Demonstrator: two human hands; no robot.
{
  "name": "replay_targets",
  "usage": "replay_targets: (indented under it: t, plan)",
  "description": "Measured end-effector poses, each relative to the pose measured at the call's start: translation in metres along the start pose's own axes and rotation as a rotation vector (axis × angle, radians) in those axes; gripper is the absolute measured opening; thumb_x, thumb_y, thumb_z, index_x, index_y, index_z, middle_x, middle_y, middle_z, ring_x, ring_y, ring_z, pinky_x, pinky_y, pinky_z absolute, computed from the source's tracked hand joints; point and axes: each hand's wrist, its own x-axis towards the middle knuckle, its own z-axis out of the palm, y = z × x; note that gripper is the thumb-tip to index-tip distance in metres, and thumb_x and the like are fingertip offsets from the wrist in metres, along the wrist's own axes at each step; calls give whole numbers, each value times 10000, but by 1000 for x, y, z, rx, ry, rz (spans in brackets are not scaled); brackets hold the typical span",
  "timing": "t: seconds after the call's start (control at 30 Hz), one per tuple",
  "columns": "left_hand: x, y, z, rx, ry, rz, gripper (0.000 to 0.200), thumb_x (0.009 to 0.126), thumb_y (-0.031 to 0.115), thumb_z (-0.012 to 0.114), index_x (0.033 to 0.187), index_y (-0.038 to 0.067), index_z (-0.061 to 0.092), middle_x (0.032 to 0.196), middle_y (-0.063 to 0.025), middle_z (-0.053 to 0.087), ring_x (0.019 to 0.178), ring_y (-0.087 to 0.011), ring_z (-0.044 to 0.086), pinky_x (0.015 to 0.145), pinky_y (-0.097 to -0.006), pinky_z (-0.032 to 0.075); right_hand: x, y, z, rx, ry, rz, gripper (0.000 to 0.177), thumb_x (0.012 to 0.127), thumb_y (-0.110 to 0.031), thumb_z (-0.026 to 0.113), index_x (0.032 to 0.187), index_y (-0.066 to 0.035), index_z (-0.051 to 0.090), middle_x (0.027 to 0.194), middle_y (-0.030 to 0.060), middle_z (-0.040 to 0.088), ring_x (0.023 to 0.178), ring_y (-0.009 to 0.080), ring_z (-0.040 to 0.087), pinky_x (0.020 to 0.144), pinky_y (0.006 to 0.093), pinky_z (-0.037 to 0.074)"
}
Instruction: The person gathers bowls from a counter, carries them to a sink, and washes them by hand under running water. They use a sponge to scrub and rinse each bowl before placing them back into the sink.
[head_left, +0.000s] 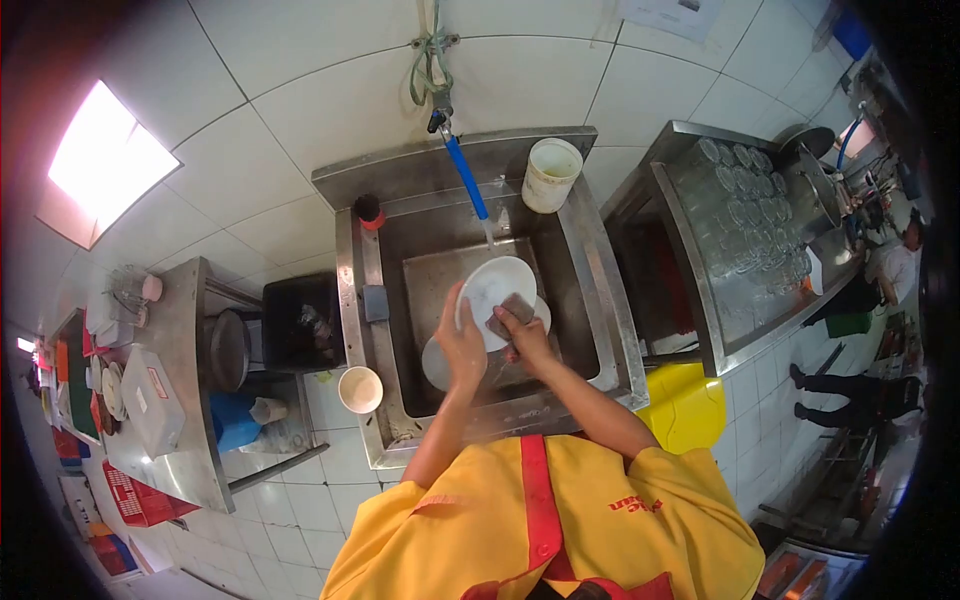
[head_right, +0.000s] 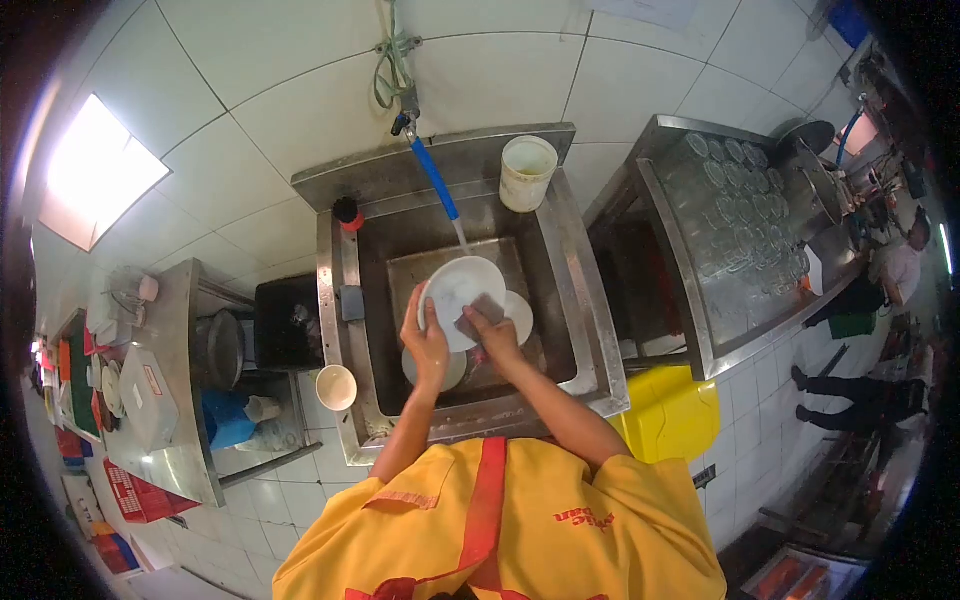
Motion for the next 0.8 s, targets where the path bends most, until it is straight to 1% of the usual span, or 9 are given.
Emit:
replay_targets:
  t: [0.13, 0.2, 0.27, 0.33, 0.4, 0.43, 0.53, 0.67, 0.8]
  plan:
    - [17, 1, -26, 73, -455, 102, 239, 823, 13, 502, 1039, 24, 604, 1014, -152, 628, 929, -192, 610, 797, -295, 457, 19, -53, -38, -517, -219, -263, 256, 749, -262, 693, 821, -20, 645, 656, 27, 616, 512, 130, 548, 408, 312, 411]
    - [17, 12, -22, 218, -598, 212, 255, 792, -9, 511, 1022, 36, 612, 1006, -147, 631, 911, -193, 619, 783, -284, 463, 23, -69, -44, -1090, -228, -1026, 222, 759, -221, 681, 812, -8, 653, 609, 23, 619, 497, 124, 543, 467, 318, 421]
    - [16, 13, -13, 131, -452, 183, 218, 813, 8, 545, 1021, 10, 611, 1000, -159, 634, 945, -194, 606, 797, -292, 455, 37, -45, -43, -1064, -133, -965, 195, 767, -195, 668, 846, -17, 660, 625, 34, 633, 512, 118, 534, 494, 322, 428]
    - [11, 9, 1, 70, -293, 190, 212, 833, 35, 530, 1028, 8, 610, 1002, -165, 633, 951, -198, 602, 805, -296, 452, 28, -15, -20, -243, 80, -667, 291, 733, -312, 705, 749, -31, 629, 575, 25, 578, 476, 161, 540, 434, 323, 403]
    - [3, 0, 9, 15, -144, 181, 212, 853, 62, 516, 1035, 6, 609, 1003, -171, 631, 957, -201, 598, 813, -301, 448, 1, 9, 5, 218, 101, 37, 324, 737, -340, 701, 812, -36, 618, 596, 15, 564, 464, 121, 517, 370, 272, 363]
    - [0, -6, 13, 14, -105, 147, 220, 867, 85, 504, 1044, 3, 605, 1011, -175, 628, 960, -204, 596, 820, -306, 445, -1, 28, 12, 372, 61, 124, 356, 732, -366, 703, 863, -48, 611, 614, -8, 552, 438, 88, 481, 328, 228, 310]
    - [-5, -4, 4, -2, -69, 60, 234, 880, 104, 492, 1059, -5, 596, 1025, -175, 623, 966, -209, 593, 831, -312, 440, -6, -2, -13, -169, -1, 1, 414, 721, -356, 701, 977, -39, 624, 734, 19, 612, 473, 116, 505, 378, 247, 377]
    - [-3, -2, -10, 114, -248, 222, 265, 841, 5, 469, 1082, -3, 580, 999, -168, 627, 941, -240, 607, 833, -307, 439, 59, -25, -62, -785, -88, -645, 429, 681, -398, 735, 887, -30, 660, 711, 26, 632, 503, 169, 559, 415, 289, 428]
    - [1, 9, 12, -11, -131, 266, 233, 881, 84, 483, 1064, -12, 590, 1049, -154, 619, 987, -227, 584, 839, -316, 439, 37, -22, -13, -429, 65, -716, 413, 698, -399, 724, 885, -36, 668, 672, 9, 627, 499, 164, 558, 440, 293, 437]
